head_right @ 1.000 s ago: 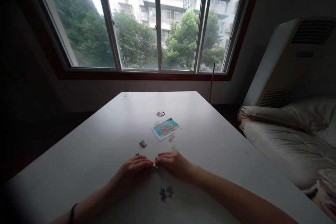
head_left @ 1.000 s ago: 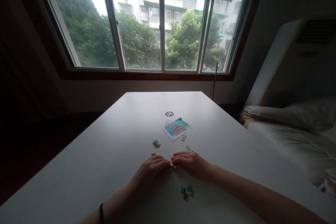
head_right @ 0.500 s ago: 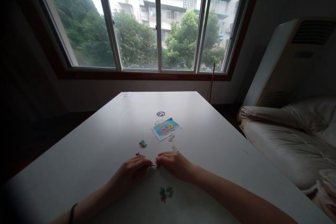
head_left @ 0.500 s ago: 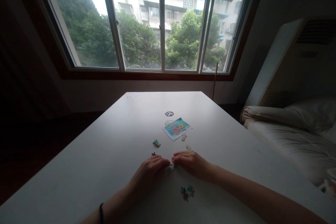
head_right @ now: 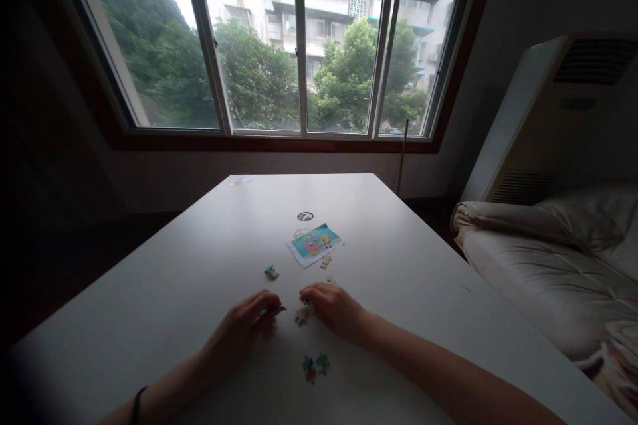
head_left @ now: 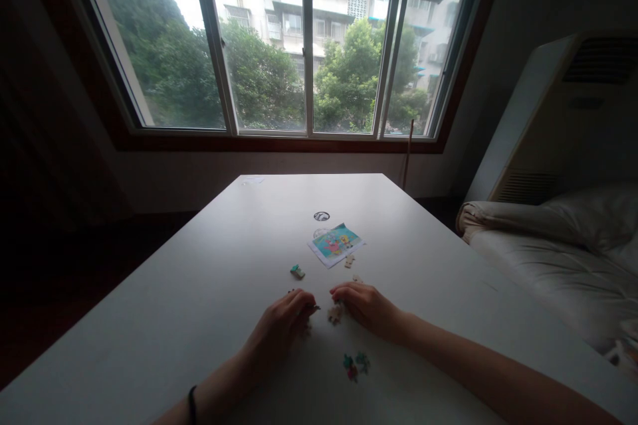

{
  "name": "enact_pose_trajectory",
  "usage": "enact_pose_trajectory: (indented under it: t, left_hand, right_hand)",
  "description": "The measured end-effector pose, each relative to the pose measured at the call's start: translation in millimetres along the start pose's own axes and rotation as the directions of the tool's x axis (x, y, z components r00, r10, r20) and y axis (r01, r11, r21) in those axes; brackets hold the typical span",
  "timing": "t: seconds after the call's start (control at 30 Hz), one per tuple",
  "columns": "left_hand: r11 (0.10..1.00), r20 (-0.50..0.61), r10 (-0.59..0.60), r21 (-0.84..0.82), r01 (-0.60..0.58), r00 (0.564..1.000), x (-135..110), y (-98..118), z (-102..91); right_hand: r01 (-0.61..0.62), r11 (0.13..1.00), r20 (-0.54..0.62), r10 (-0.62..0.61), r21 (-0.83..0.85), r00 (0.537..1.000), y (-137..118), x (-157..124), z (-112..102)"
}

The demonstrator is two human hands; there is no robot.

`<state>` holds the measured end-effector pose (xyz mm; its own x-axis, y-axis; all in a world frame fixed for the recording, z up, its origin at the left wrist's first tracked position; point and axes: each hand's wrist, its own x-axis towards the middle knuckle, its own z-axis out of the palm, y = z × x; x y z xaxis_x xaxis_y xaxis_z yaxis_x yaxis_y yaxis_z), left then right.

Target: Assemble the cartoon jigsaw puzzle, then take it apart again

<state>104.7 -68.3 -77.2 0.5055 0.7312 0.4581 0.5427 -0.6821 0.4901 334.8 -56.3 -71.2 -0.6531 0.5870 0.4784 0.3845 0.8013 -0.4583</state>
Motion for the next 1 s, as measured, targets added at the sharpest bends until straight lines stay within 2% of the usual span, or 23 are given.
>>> enact_pose_trajectory:
  t: [0.2, 0.4, 0.73, 0.87, 1.0]
  left_hand:
    - [0.999, -0.037, -0.03, 0.012, 0.03, 0.999, -2.1, -2.0, 1.9]
    - [1.0, -0.062, -0.008, 0.005, 0.008, 0.998, -2.4, -4.2, 3.2]
    - [0.998, -0.022, 0.05, 0.033, -0.049, 0.999, 3.0, 2.7, -2.7]
    - [0.997, -0.021, 0.062, 0.036, -0.062, 0.998, 3.2, 1.0, -2.5]
    - [0.998, -0.04, 0.049, 0.034, -0.047, 0.998, 2.2, 0.9, -1.7]
  right_hand:
    - [-0.013, 1.0, 0.002, 0.013, 0.017, 1.0, 1.8, -2.5, 1.3]
    - [-0.012, 1.0, 0.008, 0.013, -0.017, 1.0, 5.8, -4.2, 3.7]
    - [-0.002, 0.992, -0.02, 0.0, -0.124, 1.0, -0.1, -0.5, 2.3]
    - [-0.108, 0.967, -0.129, 0.08, -0.232, 0.988, 2.9, 2.1, 4.6]
    - [-0.284, 0.899, -0.184, 0.234, -0.333, 0.955, 8.4, 1.7, 7.6]
